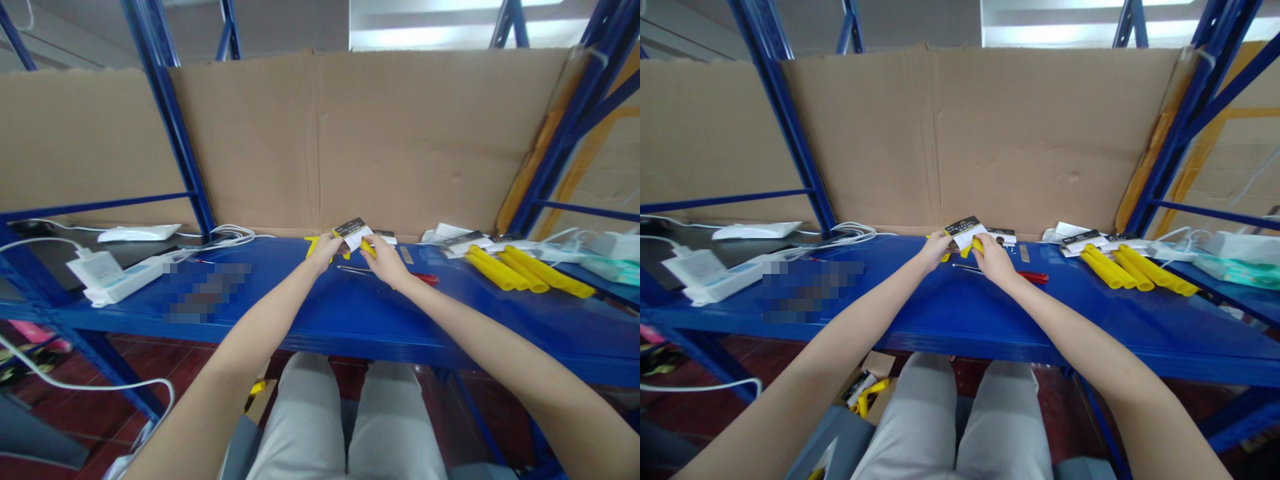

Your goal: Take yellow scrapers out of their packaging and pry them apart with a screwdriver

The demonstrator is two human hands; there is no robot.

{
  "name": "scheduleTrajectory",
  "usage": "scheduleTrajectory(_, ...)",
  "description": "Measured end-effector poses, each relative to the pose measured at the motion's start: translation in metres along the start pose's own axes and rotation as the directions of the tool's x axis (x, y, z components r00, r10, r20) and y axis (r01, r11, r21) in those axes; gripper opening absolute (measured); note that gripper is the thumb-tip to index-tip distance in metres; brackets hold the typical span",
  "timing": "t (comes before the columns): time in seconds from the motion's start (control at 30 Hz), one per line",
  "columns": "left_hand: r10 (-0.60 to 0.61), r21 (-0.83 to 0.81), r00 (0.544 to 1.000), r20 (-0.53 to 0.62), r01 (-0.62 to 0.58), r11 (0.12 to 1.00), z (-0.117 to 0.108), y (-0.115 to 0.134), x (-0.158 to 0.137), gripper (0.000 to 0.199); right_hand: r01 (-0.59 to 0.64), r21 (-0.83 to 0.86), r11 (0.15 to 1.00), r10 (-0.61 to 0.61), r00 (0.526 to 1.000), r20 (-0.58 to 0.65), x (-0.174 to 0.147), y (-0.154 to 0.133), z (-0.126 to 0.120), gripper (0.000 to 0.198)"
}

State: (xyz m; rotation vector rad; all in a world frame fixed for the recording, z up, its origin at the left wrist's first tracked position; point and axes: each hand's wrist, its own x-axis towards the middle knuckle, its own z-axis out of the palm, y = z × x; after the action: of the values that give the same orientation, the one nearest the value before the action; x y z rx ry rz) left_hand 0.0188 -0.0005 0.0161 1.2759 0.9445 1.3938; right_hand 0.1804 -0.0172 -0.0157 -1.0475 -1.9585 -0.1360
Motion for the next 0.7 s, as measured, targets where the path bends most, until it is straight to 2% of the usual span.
scheduleTrajectory(0.13, -0.018, -0.168, 0.992, -0.123, -0.003, 0.986, -0.002, 0.007, 0.001, 0.014, -0.122, 0.070, 0.990, 0.116, 0.990, 0.078, -0.001, -0.004, 0.001, 0.041)
scheduleTrajectory(0.27, -0.044, -0.284, 0.973, -0.226, -0.023, 0.958, -0.007, 0.010, 0.006, 0.016, -0.249, 0.173, 0.953, 0.212, 0.955, 0.206, -0.002, -0.010, -0.004, 0.041)
scheduleTrajectory(0.43, -0.112, -0.397, 0.951, -0.289, -0.012, 0.918, -0.013, 0.012, 0.011, 0.018, -0.252, 0.191, 0.949, 0.208, 0.952, 0.223, 0.000, -0.011, -0.010, 0.027)
scheduleTrajectory(0.53, -0.132, -0.411, 0.958, -0.255, 0.016, 0.911, -0.013, 0.011, 0.012, 0.020, -0.218, 0.169, 0.961, 0.186, 0.964, 0.188, 0.001, -0.011, -0.010, 0.020)
scheduleTrajectory(0.7, -0.122, -0.276, 0.989, -0.079, 0.096, 0.956, -0.002, 0.005, 0.007, 0.011, -0.204, 0.201, 0.958, 0.185, 0.977, 0.108, 0.001, -0.012, -0.007, 0.020)
